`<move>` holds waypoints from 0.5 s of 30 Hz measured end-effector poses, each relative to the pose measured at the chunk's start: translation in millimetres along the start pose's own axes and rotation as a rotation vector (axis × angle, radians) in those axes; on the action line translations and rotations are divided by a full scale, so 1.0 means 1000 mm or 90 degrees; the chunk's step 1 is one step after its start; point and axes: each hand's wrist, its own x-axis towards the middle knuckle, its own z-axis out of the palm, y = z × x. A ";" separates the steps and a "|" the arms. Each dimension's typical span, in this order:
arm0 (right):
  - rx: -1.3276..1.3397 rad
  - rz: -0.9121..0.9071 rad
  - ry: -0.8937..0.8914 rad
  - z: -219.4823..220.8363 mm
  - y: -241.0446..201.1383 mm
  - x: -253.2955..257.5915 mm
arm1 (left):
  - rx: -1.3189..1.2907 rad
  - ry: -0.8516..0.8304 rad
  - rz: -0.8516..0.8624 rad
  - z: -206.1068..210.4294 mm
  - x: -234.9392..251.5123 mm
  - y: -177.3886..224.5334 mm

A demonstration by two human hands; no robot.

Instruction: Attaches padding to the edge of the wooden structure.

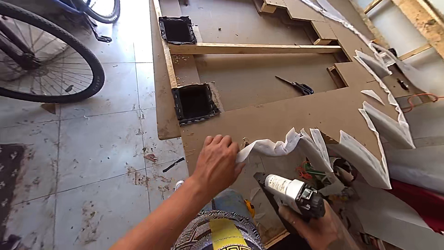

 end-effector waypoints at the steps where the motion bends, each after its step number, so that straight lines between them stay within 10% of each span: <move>1: 0.002 -0.013 -0.008 -0.001 0.003 0.002 | -0.003 -0.035 -0.006 -0.005 0.004 0.000; 7: 0.048 -0.070 -0.014 -0.003 0.014 0.035 | 0.032 -0.165 -0.170 -0.029 0.016 0.006; 15: 0.000 -0.152 -0.035 -0.015 -0.007 0.073 | -0.014 -0.082 -0.290 -0.026 0.000 0.012</move>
